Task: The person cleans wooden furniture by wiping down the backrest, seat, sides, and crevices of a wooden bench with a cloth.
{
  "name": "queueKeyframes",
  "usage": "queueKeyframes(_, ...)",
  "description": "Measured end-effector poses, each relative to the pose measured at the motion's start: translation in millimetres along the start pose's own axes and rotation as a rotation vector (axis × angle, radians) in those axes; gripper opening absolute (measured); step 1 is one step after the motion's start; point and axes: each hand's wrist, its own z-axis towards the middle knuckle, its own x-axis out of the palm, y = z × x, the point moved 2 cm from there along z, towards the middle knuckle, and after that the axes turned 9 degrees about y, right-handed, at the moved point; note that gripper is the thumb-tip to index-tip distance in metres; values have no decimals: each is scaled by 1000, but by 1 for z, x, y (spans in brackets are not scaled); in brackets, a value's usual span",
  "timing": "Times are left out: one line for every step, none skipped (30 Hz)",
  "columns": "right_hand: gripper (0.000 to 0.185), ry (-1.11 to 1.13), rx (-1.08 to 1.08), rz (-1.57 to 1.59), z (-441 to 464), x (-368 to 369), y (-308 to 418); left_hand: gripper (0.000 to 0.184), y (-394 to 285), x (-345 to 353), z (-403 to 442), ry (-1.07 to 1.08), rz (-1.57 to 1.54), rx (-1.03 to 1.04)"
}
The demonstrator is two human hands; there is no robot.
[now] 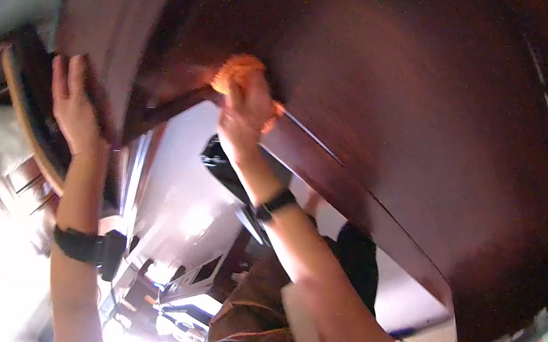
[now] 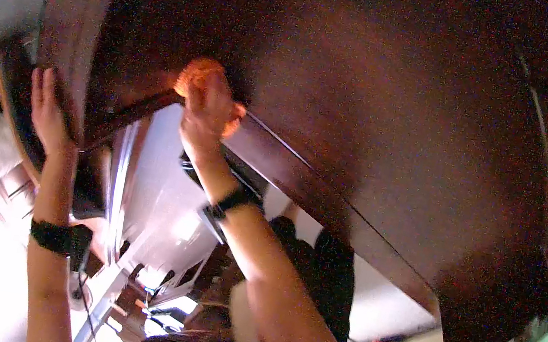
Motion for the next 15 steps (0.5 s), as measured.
queueKeyframes(51,49,-12,-43,-2,16,-27,63,-9,3,2,-41,-7,-67)
queueKeyframes(51,225,-281,-303,-7,1,-42,63,6,-3,10,11,65,-4)
queueKeyframes(55,256,-400,-362,-20,-25,-47,63,-18,7,-2,-10,-143,-119)
queueKeyframes(52,199,-411,-370,-30,-46,-61,62,-16,6,3,-17,-131,-149)
queueKeyframes(50,147,-420,-368,-54,-73,-80,61,13,-8,14,60,93,54)
queueKeyframes(53,141,-346,-375,-86,-112,-108,61,36,-22,24,109,332,253)
queueKeyframes(46,-23,-430,-312,-106,-154,-140,61,46,-24,27,142,562,460)
queueKeyframes(41,125,-10,-518,-140,-201,-164,61,34,-16,24,112,264,252)
queueKeyframes(40,18,-82,-762,-174,-254,-184,61,20,-8,20,91,-30,39)
queueKeyframes(45,62,102,-948,-219,-291,-233,61,22,-10,22,101,60,91)
queueKeyframes(49,-13,193,-946,-253,-331,-274,63,25,-10,23,120,-118,49)
queueKeyframes(50,-127,293,-836,-265,-374,-278,63,30,-11,26,135,-86,67)
queueKeyframes(53,-278,521,-935,-277,-397,-295,64,38,-14,32,142,-58,92)
queueKeyframes(56,-438,746,-1021,-283,-411,-315,64,47,-16,38,146,-74,110)
queueKeyframes(56,-464,761,-1023,-275,-407,-332,63,56,-17,45,143,-11,129)
